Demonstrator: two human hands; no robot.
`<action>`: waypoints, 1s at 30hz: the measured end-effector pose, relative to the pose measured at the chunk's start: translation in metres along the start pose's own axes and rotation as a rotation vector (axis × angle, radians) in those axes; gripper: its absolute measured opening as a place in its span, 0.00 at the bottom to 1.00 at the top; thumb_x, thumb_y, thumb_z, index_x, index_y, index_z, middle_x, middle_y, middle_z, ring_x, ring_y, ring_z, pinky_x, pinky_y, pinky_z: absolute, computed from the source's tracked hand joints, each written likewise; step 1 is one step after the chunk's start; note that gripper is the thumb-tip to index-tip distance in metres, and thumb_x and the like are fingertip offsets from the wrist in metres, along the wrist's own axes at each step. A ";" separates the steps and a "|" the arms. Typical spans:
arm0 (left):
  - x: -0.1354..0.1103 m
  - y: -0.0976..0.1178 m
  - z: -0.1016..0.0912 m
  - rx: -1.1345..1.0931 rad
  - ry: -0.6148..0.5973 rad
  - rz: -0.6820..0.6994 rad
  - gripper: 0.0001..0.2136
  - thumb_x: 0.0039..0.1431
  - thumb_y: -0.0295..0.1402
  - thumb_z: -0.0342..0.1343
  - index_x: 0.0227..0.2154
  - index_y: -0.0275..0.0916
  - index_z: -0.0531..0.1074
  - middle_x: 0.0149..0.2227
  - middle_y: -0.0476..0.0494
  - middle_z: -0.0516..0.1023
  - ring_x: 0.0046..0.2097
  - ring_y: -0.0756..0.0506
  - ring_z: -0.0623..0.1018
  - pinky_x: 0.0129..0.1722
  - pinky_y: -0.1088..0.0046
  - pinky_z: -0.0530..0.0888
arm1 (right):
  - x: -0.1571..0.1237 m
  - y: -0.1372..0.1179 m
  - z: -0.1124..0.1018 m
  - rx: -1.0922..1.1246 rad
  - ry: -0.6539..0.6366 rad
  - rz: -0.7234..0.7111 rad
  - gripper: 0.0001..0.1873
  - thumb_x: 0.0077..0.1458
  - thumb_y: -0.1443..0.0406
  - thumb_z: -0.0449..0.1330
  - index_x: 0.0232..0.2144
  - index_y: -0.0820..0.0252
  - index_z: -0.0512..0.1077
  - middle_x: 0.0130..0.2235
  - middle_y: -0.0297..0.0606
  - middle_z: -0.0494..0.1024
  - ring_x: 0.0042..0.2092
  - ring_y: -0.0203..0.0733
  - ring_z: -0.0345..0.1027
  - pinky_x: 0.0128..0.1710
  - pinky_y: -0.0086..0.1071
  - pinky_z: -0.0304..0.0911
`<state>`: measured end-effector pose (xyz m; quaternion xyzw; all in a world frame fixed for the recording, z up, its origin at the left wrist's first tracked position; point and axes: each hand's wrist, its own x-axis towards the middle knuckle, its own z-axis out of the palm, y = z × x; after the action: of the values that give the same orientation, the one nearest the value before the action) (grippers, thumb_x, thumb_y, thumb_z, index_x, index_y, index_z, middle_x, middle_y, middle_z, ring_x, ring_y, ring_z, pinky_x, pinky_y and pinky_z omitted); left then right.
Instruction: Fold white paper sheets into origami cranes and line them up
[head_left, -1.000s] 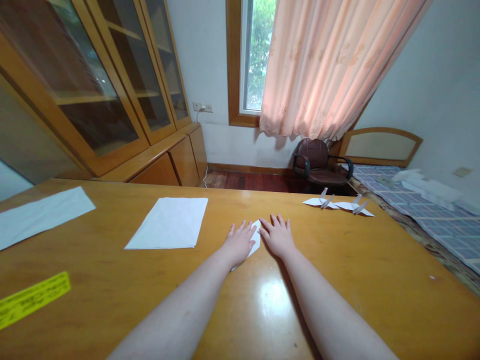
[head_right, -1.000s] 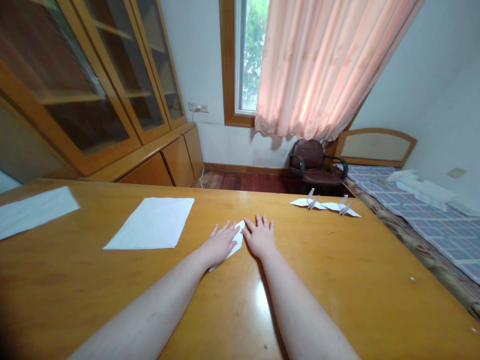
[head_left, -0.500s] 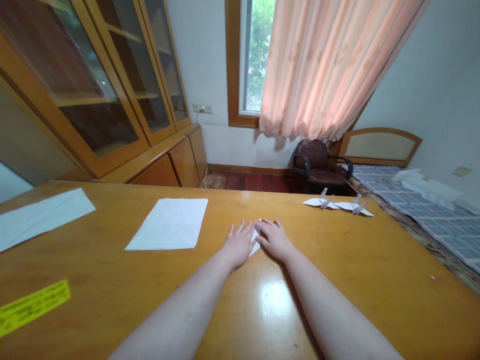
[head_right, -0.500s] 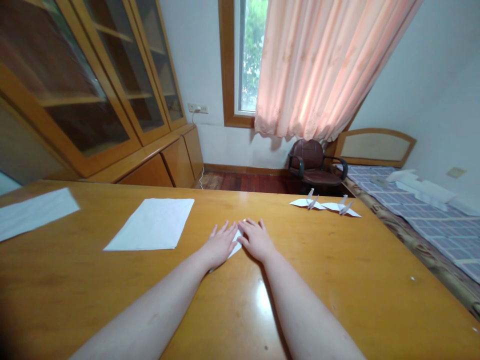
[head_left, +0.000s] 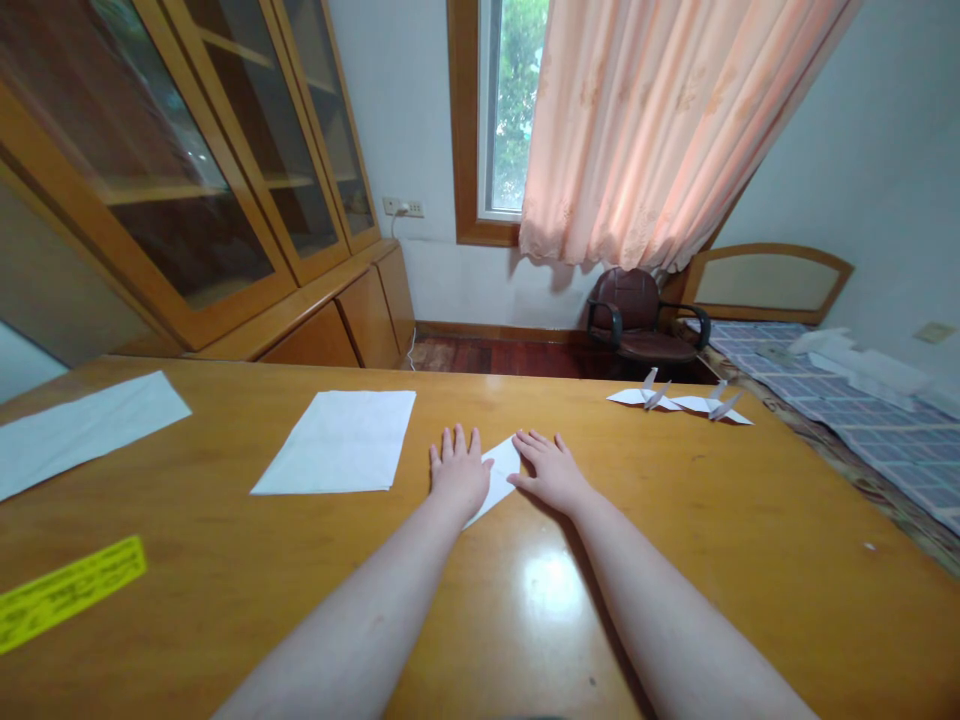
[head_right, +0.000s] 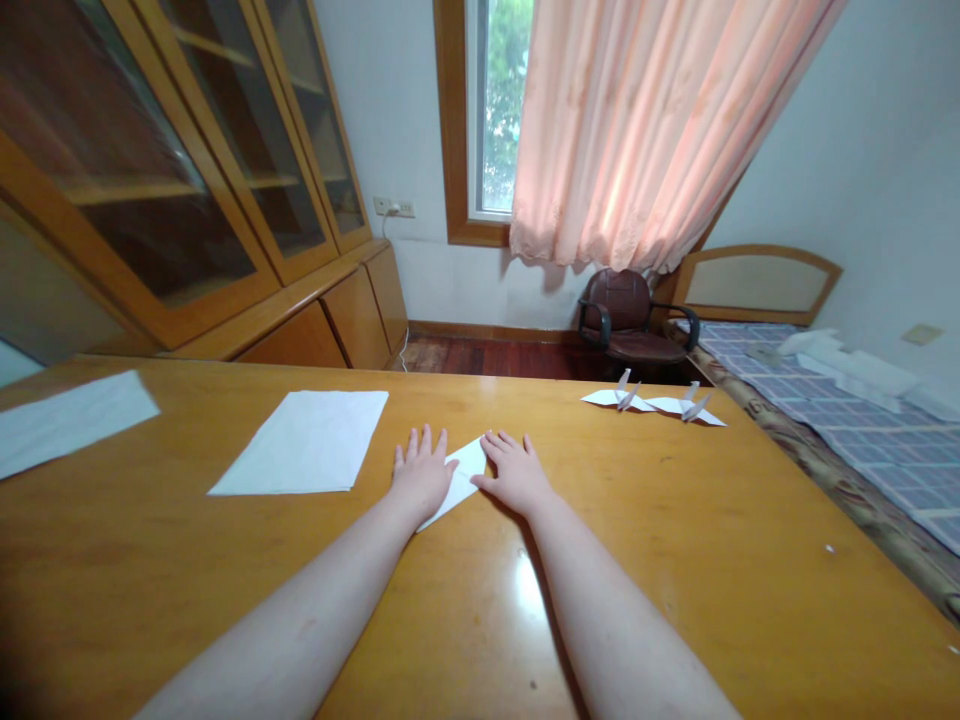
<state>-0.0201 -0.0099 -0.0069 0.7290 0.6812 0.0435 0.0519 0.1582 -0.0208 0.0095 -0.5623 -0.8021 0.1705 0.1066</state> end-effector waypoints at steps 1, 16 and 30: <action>0.001 0.000 0.000 0.004 0.009 -0.008 0.29 0.59 0.43 0.42 0.61 0.37 0.51 0.65 0.33 0.46 0.64 0.32 0.46 0.59 0.47 0.47 | 0.000 0.000 0.000 0.003 -0.001 0.001 0.39 0.50 0.49 0.55 0.61 0.54 0.52 0.63 0.42 0.53 0.64 0.49 0.42 0.60 0.54 0.27; -0.003 0.004 -0.024 -0.227 0.100 0.112 0.11 0.52 0.39 0.55 0.35 0.38 0.69 0.41 0.38 0.74 0.50 0.39 0.69 0.51 0.61 0.62 | 0.001 0.008 0.008 0.042 0.147 0.134 0.38 0.46 0.52 0.59 0.58 0.58 0.57 0.61 0.45 0.58 0.62 0.54 0.44 0.60 0.54 0.29; 0.003 0.003 -0.016 -0.698 0.116 0.106 0.04 0.54 0.34 0.51 0.31 0.40 0.67 0.29 0.48 0.75 0.32 0.48 0.73 0.31 0.74 0.65 | -0.002 0.006 0.006 0.188 0.398 0.022 0.21 0.44 0.59 0.62 0.42 0.60 0.67 0.48 0.44 0.69 0.52 0.47 0.60 0.53 0.42 0.53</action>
<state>-0.0196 -0.0068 0.0097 0.6979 0.5886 0.3174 0.2566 0.1615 -0.0216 0.0018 -0.5811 -0.7397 0.1313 0.3131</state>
